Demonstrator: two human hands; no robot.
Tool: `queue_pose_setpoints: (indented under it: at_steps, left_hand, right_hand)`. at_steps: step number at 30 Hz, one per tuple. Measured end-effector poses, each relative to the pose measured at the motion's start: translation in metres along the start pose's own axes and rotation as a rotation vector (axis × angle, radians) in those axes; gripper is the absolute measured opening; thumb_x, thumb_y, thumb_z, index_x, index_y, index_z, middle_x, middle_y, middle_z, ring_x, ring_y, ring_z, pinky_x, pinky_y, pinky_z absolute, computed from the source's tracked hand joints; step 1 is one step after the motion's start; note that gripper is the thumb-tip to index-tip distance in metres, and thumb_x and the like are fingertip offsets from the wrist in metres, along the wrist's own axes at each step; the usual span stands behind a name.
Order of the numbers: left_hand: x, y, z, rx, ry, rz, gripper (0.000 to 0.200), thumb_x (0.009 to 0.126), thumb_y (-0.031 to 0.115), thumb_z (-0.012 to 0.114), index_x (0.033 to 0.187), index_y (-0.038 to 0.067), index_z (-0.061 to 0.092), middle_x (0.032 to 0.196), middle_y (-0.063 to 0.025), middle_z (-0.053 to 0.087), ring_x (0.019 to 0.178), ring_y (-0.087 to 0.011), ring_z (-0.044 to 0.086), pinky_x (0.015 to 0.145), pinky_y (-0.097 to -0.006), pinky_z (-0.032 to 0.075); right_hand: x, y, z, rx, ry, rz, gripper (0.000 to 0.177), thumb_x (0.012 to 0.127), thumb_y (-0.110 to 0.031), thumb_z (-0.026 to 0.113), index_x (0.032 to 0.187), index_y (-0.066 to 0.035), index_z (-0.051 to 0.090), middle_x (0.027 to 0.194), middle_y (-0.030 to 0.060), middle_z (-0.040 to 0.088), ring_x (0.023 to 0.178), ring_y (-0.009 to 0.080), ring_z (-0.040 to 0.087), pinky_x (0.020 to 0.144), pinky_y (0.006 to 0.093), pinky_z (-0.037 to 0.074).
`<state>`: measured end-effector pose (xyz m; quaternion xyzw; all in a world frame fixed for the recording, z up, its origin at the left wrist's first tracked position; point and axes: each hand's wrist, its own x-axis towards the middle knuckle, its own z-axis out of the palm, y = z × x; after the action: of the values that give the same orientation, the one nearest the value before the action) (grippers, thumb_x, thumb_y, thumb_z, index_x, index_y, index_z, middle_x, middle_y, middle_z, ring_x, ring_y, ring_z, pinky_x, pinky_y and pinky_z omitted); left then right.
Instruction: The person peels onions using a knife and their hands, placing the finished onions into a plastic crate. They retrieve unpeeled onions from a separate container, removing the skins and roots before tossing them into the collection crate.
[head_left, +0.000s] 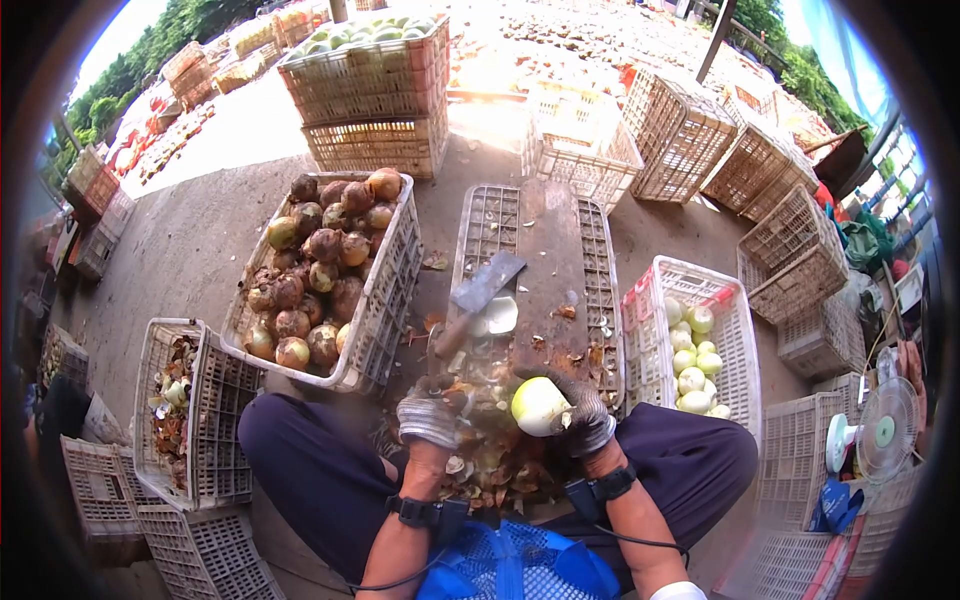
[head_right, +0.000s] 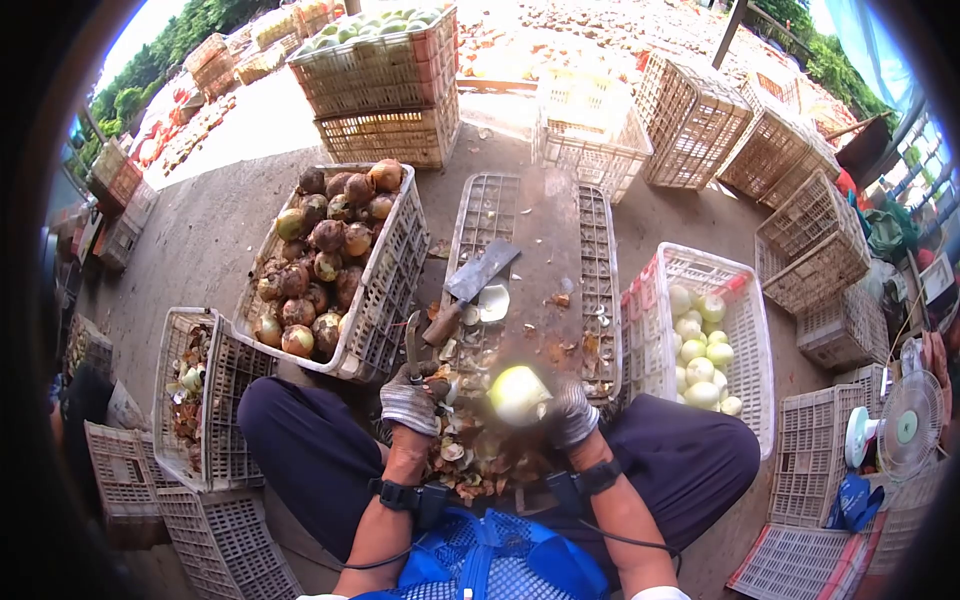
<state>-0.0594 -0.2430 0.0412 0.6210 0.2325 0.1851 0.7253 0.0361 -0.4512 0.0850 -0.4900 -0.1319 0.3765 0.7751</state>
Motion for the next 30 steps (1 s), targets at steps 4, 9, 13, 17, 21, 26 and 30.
queue_pose_setpoints:
  at_steps: [4,9,13,17,21,26,30]
  left_hand:
    - [0.005,0.014,0.003,0.986,-0.108,-0.059,0.066,0.051,0.024,0.089,0.107,0.001,0.062,0.092,-0.0139,0.066,0.08,-0.0254,0.064,0.074,-0.0359,0.051]
    - [-0.009,0.048,0.015,0.951,-0.238,-0.311,0.052,0.058,0.018,0.083,0.104,0.004,0.064,0.092,-0.015,0.066,0.083,-0.0289,0.065,0.074,-0.0358,0.051]
    - [-0.028,0.057,0.016,0.889,-0.292,0.236,0.041,0.062,0.009,0.073,0.103,0.011,0.066,0.09,-0.0141,0.066,0.081,-0.0317,0.063,0.071,-0.0375,0.052]
    - [-0.035,0.048,0.027,0.871,-0.359,0.514,0.034,0.066,0.008,0.068,0.1,0.011,0.066,0.087,-0.0145,0.065,0.079,-0.033,0.063,0.068,-0.0395,0.051]
    - [-0.037,0.042,0.035,0.983,-0.348,0.483,0.026,0.071,0.012,0.064,0.096,0.012,0.066,0.085,-0.0147,0.064,0.077,-0.0348,0.062,0.066,-0.0429,0.05]
    - [-0.025,0.039,0.036,1.132,-0.314,0.169,0.031,0.07,0.02,0.066,0.1,0.015,0.067,0.094,-0.0147,0.065,0.086,-0.0337,0.063,0.074,-0.0416,0.051]
    - [-0.019,0.041,0.031,1.199,-0.281,0.006,0.032,0.068,0.021,0.068,0.098,0.013,0.068,0.092,-0.0142,0.066,0.086,-0.0324,0.063,0.075,-0.0409,0.051]
  right_hand:
    - [-0.002,0.005,-0.018,0.102,0.094,-0.001,0.086,0.058,-0.029,0.082,0.128,0.004,0.045,0.111,0.0142,0.059,0.099,0.0234,0.059,0.086,0.0348,0.05]
    - [0.002,0.02,-0.034,-0.04,0.19,0.011,0.077,0.06,-0.02,0.08,0.126,0.002,0.047,0.109,0.0116,0.06,0.098,0.0219,0.058,0.086,0.0342,0.049]
    - [0.001,0.014,-0.026,-0.162,0.158,-0.016,0.067,0.067,-0.015,0.076,0.126,0.001,0.049,0.109,0.0098,0.06,0.097,0.0201,0.058,0.085,0.0328,0.049]
    - [-0.011,-0.004,-0.015,-0.707,0.071,-0.134,0.058,0.071,-0.014,0.073,0.122,0.001,0.051,0.109,0.0149,0.061,0.092,0.0237,0.061,0.081,0.0324,0.05]
    - [-0.016,-0.012,-0.004,-0.717,0.117,0.075,0.05,0.072,-0.013,0.072,0.116,0.001,0.055,0.102,0.0172,0.063,0.087,0.0274,0.063,0.076,0.033,0.051]
    - [-0.018,-0.006,-0.005,-0.528,0.137,0.025,0.047,0.068,-0.016,0.075,0.11,-0.001,0.06,0.093,0.0147,0.067,0.083,0.0274,0.065,0.073,0.035,0.052]
    - [-0.013,-0.021,0.004,-0.571,0.164,-0.006,0.043,0.067,-0.018,0.076,0.105,-0.002,0.063,0.091,0.0126,0.068,0.08,0.0231,0.064,0.071,0.0336,0.051]
